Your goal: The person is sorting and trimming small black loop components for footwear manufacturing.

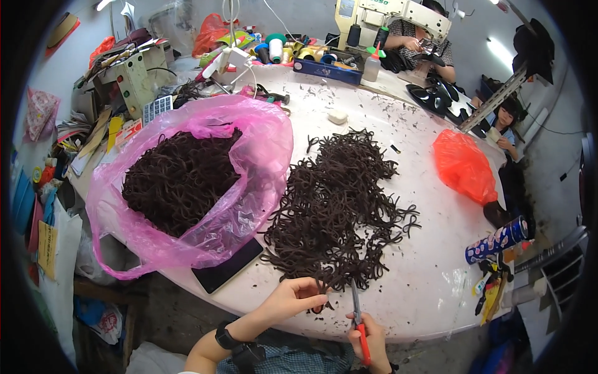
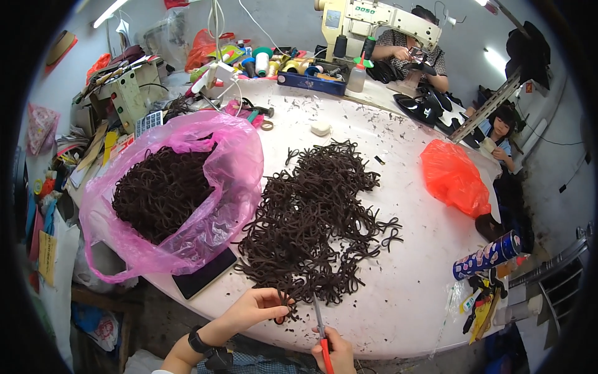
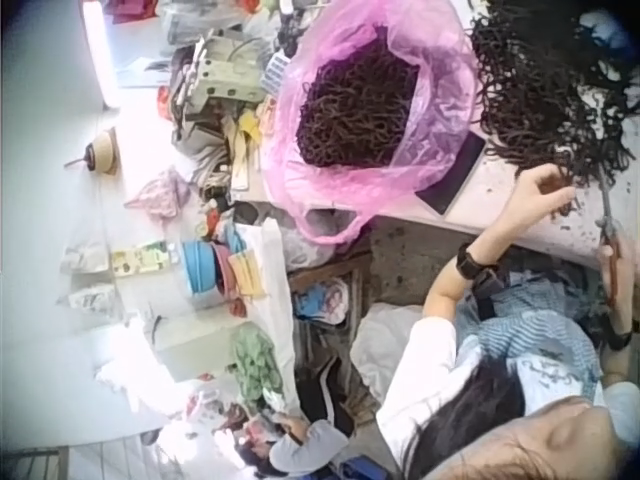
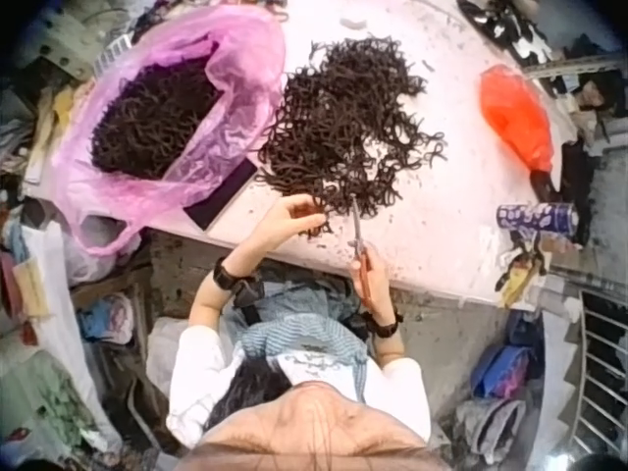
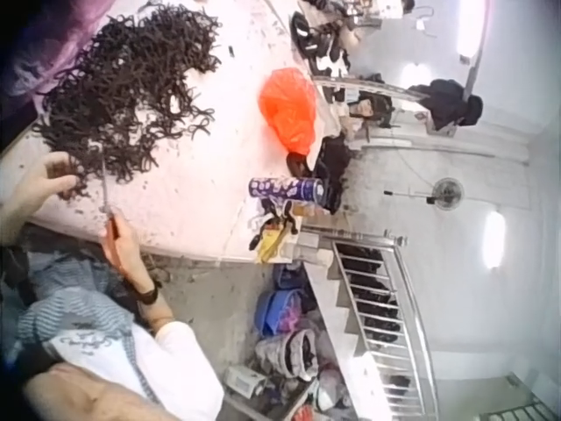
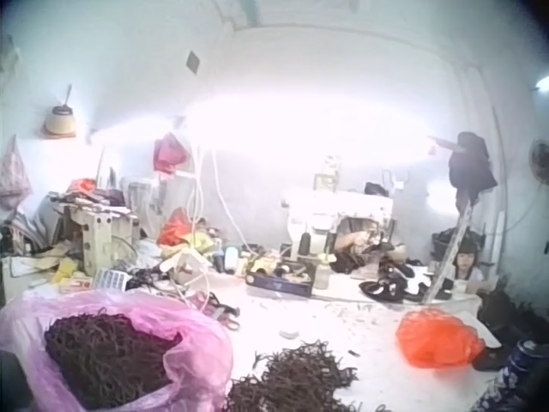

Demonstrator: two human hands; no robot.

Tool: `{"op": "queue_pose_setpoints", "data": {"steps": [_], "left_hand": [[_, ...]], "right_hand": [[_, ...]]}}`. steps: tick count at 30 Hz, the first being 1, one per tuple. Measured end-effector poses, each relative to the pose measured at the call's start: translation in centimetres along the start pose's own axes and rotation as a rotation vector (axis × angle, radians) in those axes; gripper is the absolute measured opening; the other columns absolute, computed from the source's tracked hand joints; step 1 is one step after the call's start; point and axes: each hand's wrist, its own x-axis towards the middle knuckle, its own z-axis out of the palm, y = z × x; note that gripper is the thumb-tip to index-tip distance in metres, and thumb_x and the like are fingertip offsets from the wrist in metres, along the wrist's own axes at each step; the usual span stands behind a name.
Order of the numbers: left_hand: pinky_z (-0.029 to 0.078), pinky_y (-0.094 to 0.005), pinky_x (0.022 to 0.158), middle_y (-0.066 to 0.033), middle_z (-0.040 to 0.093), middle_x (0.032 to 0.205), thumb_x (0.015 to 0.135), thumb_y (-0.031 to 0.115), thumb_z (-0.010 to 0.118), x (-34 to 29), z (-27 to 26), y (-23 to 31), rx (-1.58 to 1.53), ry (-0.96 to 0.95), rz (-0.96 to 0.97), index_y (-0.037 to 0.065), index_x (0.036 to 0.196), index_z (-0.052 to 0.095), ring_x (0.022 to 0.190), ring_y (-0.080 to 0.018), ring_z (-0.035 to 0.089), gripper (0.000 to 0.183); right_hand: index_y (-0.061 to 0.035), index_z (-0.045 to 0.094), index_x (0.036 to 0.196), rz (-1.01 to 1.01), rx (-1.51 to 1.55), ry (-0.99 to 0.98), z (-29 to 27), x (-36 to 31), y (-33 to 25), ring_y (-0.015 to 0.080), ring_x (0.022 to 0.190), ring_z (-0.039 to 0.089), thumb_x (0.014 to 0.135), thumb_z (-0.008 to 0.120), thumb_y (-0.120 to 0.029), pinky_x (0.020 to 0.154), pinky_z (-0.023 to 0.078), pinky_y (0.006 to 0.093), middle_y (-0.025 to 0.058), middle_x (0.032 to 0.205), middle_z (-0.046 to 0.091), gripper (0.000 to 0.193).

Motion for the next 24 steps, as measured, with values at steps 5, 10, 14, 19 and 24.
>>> {"op": "queue_pose_setpoints", "data": {"steps": [5,10,14,19,24], "left_hand": [[0.042,-0.0205,0.06,-0.0018,0.054,0.07,0.081,0.01,0.054,-0.4,0.6,-0.7,-0.136,0.048,0.014,-0.002,0.092,0.053,0.064,-0.0068,0.051,0.017],[0.042,-0.0205,0.059,-0.0019,0.054,0.067,0.081,0.01,0.053,-0.8,1.4,-0.5,-0.135,0.073,0.039,-0.002,0.086,0.054,0.063,-0.007,0.051,0.013],[0.042,-0.0202,0.058,-0.0022,0.055,0.066,0.081,0.009,0.053,-0.9,1.5,-1.3,-0.127,0.076,0.047,-0.002,0.084,0.054,0.061,-0.0071,0.051,0.012],[0.043,-0.0204,0.058,-0.0026,0.055,0.066,0.081,0.009,0.054,-1.0,1.6,-1.9,-0.111,0.087,0.042,-0.003,0.083,0.054,0.061,-0.0073,0.052,0.012],[0.043,-0.0204,0.058,-0.0029,0.056,0.066,0.081,0.009,0.054,-1.1,1.7,-1.7,-0.083,0.077,0.018,-0.003,0.082,0.054,0.061,-0.0075,0.053,0.012]], "right_hand": [[-0.0031,0.047,0.099,-0.045,0.06,-0.058,0.5,0.6,0.5,0.0068,0.053,0.044,0.079,0.047,-0.047,0.05,0.036,0.0206,-0.0006,0.06,0.047,0.048],[-0.0029,0.047,0.099,-0.061,0.01,-0.093,0.9,0.8,1.5,0.0076,0.053,0.045,0.077,0.046,-0.053,0.05,0.037,0.021,-0.0001,0.06,0.046,0.055],[-0.0028,0.049,0.098,-0.108,0.001,-0.085,1.2,0.7,0.5,0.0079,0.052,0.045,0.077,0.046,-0.054,0.049,0.037,0.0214,0.0001,0.059,0.046,0.056],[-0.003,0.05,0.097,-0.121,-0.002,-0.092,1.3,0.7,1.0,0.0088,0.052,0.046,0.077,0.046,-0.053,0.049,0.037,0.022,0.0004,0.057,0.046,0.054],[-0.0027,0.05,0.097,-0.124,-0.033,-0.081,1.3,0.5,0.6,0.0092,0.051,0.046,0.078,0.047,-0.052,0.049,0.037,0.0221,0.0003,0.056,0.046,0.053]]}}
